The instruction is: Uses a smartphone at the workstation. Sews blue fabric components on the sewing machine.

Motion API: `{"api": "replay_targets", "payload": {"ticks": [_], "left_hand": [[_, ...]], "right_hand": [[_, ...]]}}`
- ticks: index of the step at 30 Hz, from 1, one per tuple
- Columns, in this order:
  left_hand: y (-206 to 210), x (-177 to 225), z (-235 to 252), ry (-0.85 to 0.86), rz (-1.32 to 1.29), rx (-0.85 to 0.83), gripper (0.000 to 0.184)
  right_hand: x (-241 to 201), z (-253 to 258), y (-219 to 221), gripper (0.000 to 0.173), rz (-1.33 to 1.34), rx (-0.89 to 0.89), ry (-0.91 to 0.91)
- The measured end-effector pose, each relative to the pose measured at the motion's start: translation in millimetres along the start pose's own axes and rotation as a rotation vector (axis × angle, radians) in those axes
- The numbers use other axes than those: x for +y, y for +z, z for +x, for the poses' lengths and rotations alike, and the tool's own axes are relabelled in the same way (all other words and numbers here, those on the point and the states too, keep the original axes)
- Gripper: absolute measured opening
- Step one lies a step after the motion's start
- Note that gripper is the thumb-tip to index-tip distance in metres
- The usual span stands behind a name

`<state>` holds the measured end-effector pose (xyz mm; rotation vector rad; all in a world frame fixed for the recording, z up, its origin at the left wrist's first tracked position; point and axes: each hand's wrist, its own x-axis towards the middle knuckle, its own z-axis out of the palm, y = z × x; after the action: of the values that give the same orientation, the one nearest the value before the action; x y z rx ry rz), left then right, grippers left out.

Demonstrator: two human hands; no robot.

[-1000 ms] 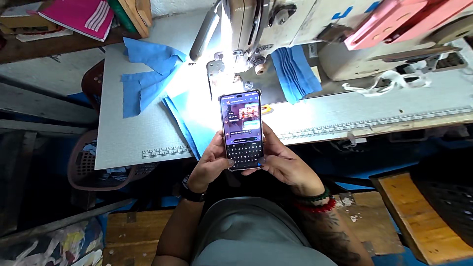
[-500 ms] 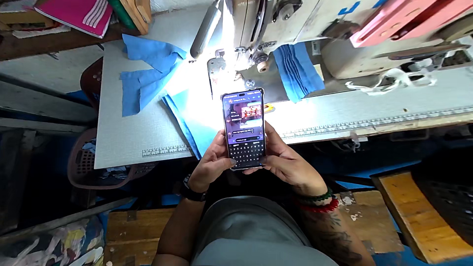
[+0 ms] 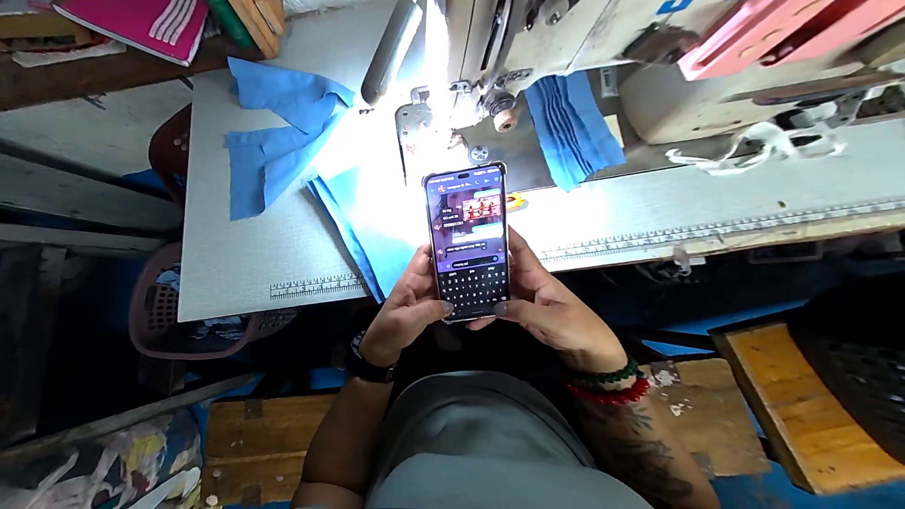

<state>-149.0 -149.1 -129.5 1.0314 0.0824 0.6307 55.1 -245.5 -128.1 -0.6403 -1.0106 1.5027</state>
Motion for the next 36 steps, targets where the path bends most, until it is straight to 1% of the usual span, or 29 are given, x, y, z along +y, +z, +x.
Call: {"api": "replay_targets", "payload": {"ticks": [5,12,19,24,26,28,31,33,36], "left_hand": [[2,-1,0,0.004,0.029,0.007,0.064],[6,0,1,0.026,0.051,-0.021,0.065],[5,1,1,0.028,0.053,-0.024,0.065],[4,0,0,0.029,0.127,0.038,0.06],[2,-1,0,0.025,0.142,0.046,0.058],[0,-1,-1,0.021,0.117,0.027,0.061],[-1,-1,-2,0.009,0.067,0.018,0.062],[-1,0,-2,0.006,0.055,0.013,0.063],[0,0,-2,0.009,0.045,0.016,0.063]], "right_hand": [[0,2,4,0.084,-0.069,0.043,0.0],[5,6,14,0.077,-0.186,0.198,-0.043],[6,7,15,0.079,-0.186,0.201,-0.04],[5,6,12,0.081,-0.131,0.146,-0.03],[4,4,9,0.077,-0.077,0.107,-0.023],[2,3,6,0.066,0.01,0.07,-0.002],[-2,3,7,0.056,0.069,0.081,0.036],[-1,3,6,0.061,0.047,0.069,0.026],[1,2,4,0.083,-0.04,0.023,0.004]]}}
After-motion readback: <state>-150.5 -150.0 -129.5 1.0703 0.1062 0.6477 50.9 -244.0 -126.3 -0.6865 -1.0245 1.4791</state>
